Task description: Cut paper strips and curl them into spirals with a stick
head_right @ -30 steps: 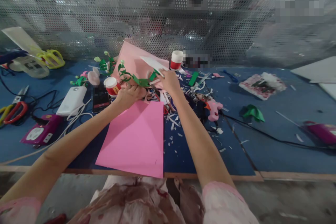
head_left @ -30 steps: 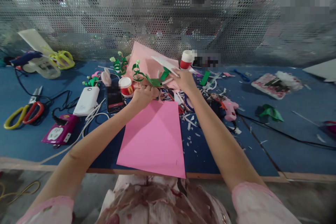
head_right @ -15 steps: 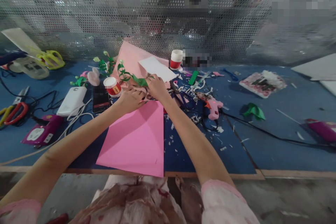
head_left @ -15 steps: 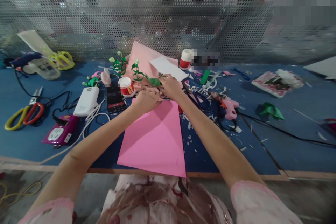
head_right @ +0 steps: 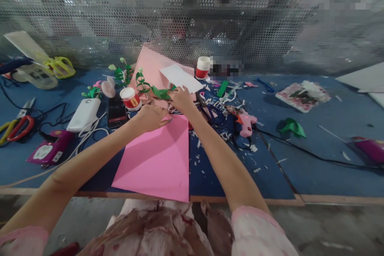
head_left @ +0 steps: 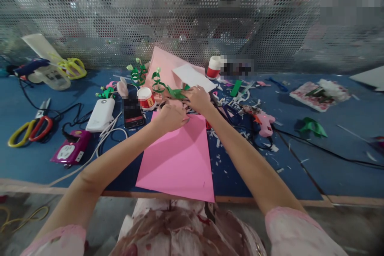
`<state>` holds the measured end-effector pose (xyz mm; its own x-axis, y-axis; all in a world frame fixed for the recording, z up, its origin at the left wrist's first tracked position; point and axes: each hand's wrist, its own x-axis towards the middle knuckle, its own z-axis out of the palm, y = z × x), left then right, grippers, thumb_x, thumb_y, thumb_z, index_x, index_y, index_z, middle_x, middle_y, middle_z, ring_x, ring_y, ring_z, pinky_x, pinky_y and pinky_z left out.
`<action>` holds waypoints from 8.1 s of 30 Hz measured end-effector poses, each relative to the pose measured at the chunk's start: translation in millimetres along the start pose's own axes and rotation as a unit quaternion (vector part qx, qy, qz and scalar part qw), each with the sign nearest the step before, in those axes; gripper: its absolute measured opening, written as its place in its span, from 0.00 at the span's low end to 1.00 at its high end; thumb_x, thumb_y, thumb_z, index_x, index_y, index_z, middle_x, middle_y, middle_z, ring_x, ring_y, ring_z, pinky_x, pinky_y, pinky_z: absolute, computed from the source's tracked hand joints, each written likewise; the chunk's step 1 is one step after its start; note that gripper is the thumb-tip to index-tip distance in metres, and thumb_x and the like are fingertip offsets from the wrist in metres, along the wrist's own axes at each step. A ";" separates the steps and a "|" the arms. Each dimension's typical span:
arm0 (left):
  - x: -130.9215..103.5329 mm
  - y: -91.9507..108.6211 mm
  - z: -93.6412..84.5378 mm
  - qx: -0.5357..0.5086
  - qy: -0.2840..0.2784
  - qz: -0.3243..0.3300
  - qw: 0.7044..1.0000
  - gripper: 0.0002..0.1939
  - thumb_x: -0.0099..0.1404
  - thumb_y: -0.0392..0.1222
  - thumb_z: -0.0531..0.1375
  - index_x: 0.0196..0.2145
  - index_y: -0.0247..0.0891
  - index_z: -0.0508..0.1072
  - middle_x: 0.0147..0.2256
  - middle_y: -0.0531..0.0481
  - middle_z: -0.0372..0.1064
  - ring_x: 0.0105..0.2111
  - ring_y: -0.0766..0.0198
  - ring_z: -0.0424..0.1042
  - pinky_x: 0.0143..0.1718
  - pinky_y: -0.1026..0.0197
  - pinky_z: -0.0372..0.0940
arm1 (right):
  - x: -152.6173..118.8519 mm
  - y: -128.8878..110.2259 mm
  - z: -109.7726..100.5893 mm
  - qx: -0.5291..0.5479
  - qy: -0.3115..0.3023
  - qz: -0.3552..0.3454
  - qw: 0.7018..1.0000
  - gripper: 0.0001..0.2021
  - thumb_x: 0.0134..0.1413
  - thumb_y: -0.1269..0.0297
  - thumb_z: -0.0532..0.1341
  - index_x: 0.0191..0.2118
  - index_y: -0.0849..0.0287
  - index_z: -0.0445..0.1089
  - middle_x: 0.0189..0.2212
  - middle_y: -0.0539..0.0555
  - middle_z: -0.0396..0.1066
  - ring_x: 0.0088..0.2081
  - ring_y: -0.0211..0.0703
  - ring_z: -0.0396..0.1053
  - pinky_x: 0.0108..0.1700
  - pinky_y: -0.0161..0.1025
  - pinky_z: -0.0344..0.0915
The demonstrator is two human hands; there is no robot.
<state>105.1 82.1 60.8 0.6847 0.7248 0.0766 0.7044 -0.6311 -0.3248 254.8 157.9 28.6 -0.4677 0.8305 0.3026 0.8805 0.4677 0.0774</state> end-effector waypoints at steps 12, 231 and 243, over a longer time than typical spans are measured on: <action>-6.2 0.7 0.5 -0.064 -0.026 0.022 0.997 0.41 0.55 0.69 0.42 0.44 0.27 0.68 0.39 0.34 0.71 0.37 0.51 0.70 0.33 0.58 0.60 | -1.8 -4.4 3.9 -0.036 0.029 0.070 0.996 0.12 0.54 0.66 0.54 0.42 0.61 0.70 0.38 0.59 0.73 0.45 0.51 0.61 0.53 0.51 0.43; -56.5 -33.1 27.0 -0.833 0.021 -0.197 0.516 0.21 0.47 0.42 0.64 0.40 0.36 0.70 0.34 0.43 0.73 0.25 0.59 0.73 0.22 0.57 0.70 | -82.3 5.2 -20.9 0.656 0.243 0.207 0.684 0.17 0.40 0.55 0.64 0.38 0.55 0.68 0.34 0.50 0.72 0.35 0.42 0.71 0.40 0.42 0.67; -61.8 -56.9 42.1 -0.723 0.350 -0.245 0.543 0.22 0.48 0.46 0.64 0.41 0.37 0.67 0.43 0.47 0.68 0.33 0.61 0.73 0.28 0.58 0.74 | -99.3 20.9 -33.5 0.198 0.181 0.274 0.924 0.10 0.50 0.56 0.54 0.33 0.59 0.62 0.29 0.57 0.68 0.33 0.47 0.66 0.37 0.44 0.63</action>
<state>14.9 84.9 34.9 -0.1041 0.9405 0.3234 -0.1025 -0.3336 0.9371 322.2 75.1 32.0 0.1590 0.8531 0.4970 0.8469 0.1409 -0.5127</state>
